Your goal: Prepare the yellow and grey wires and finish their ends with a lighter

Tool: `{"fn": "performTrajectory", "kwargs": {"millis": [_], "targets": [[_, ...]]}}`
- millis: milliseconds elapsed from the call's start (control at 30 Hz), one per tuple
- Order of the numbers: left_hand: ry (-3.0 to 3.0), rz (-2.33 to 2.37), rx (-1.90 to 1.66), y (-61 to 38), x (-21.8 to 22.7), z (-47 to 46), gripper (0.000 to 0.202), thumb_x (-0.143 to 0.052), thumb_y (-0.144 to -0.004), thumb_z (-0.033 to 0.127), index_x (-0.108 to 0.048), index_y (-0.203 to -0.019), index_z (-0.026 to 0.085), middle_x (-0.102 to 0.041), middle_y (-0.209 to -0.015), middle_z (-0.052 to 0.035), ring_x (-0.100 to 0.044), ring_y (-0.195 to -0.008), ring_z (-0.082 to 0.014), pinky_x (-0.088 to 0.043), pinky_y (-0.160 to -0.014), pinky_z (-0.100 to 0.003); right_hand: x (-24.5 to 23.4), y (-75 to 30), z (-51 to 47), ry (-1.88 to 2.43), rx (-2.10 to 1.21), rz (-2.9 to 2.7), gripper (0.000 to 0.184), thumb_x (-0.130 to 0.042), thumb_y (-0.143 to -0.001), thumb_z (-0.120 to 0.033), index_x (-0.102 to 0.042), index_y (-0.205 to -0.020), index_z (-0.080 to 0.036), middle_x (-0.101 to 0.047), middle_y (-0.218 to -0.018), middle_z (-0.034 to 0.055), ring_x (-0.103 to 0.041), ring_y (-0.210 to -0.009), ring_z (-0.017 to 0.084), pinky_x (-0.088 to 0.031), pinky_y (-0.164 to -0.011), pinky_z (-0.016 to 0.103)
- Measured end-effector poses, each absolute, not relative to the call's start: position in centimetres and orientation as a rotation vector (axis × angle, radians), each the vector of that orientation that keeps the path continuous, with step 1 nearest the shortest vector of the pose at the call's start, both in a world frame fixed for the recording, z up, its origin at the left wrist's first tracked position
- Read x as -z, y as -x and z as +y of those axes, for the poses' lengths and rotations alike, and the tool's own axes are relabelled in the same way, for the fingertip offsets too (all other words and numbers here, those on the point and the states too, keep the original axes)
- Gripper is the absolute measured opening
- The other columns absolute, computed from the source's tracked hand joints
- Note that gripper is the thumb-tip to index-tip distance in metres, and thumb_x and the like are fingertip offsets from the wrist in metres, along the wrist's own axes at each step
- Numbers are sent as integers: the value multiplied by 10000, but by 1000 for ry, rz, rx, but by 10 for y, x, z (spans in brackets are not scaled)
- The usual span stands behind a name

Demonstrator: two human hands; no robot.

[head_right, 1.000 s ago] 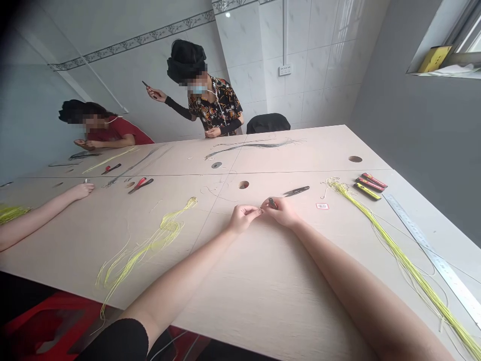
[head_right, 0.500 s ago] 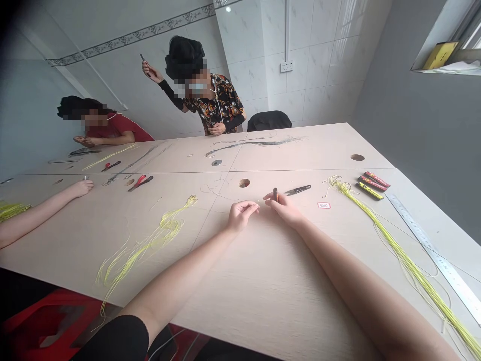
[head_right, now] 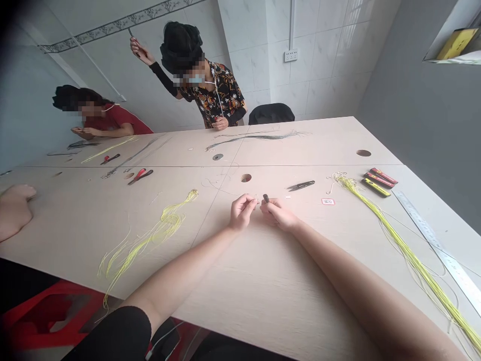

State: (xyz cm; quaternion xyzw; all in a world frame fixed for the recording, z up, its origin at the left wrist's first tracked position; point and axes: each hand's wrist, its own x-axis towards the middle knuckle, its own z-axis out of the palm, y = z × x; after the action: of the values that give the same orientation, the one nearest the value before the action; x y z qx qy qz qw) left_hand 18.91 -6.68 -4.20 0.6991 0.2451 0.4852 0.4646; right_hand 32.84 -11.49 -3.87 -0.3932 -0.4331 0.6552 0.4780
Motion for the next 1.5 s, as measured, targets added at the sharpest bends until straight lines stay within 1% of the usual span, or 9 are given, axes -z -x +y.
{"fn": "performTrajectory", "kwargs": {"millis": [167,400,567,800,1167,1267,1333,1433,1500], "targets": [[-1716,611,-1171,-190,41,-68,439,-550,-797,577,-542,-646,164,-444,-537,28,-387,-522,-88,-325,-510,-234,42,-329,-113,921,-1597,-1046,398,-410,-744,-548,-341,-552,-207,-209,-421,-67,-129,-390,65,-121,-397,226],[-1730,615,-1143,-189,40,-70,446,-546,-793,586,-527,-643,166,-437,-537,31,-373,-511,-83,-313,-505,-235,46,-327,-114,976,-1487,-1090,389,-426,-761,-502,-365,-520,-203,-234,-407,-52,-157,-393,72,-148,-410,230],[-1730,583,-1156,-189,42,-70,419,-551,-813,542,-508,-634,165,-408,-535,39,-359,-514,-78,-303,-507,-232,51,-326,-114,1011,-1431,-1122,339,-415,-769,-388,-332,-496,-203,-220,-400,-43,-160,-385,75,-127,-408,239],[-1746,598,-1144,-188,44,-69,423,-540,-819,544,-490,-632,168,-376,-528,43,-352,-517,-81,-299,-513,-234,58,-322,-112,1079,-1338,-1129,329,-370,-785,-353,-300,-496,-213,-219,-398,-32,-183,-389,90,-171,-419,260],[-1726,619,-1135,-189,42,-69,450,-550,-792,589,-501,-631,172,-392,-527,39,-353,-512,-83,-302,-511,-239,55,-321,-113,1092,-1366,-1083,394,-384,-801,-494,-298,-534,-218,-201,-426,-42,-174,-402,87,-181,-409,251],[-1737,609,-1125,-189,43,-70,442,-545,-798,581,-507,-642,170,-410,-538,36,-353,-511,-81,-302,-511,-239,52,-321,-114,1002,-1327,-1026,405,-429,-790,-527,-339,-552,-211,-234,-431,-46,-193,-411,83,-186,-418,245],[-1746,598,-1120,-188,43,-70,429,-545,-808,560,-494,-636,171,-400,-535,39,-351,-509,-80,-302,-514,-240,50,-322,-114,947,-1255,-979,374,-527,-761,-512,-409,-590,-201,-250,-443,-56,-220,-426,79,-203,-436,241],[-1755,596,-1117,-188,42,-71,422,-541,-816,541,-471,-620,173,-378,-526,44,-346,-508,-80,-300,-516,-242,48,-325,-113,911,-1195,-914,319,-666,-691,-473,-537,-723,-183,-237,-455,-83,-214,-434,67,-194,-454,237],[-1754,600,-1111,-188,41,-71,434,-537,-811,554,-465,-612,174,-379,-523,43,-347,-506,-81,-297,-512,-242,49,-327,-112,905,-1197,-928,362,-697,-673,-494,-581,-800,-175,-238,-451,-91,-203,-431,62,-176,-458,240]]}}
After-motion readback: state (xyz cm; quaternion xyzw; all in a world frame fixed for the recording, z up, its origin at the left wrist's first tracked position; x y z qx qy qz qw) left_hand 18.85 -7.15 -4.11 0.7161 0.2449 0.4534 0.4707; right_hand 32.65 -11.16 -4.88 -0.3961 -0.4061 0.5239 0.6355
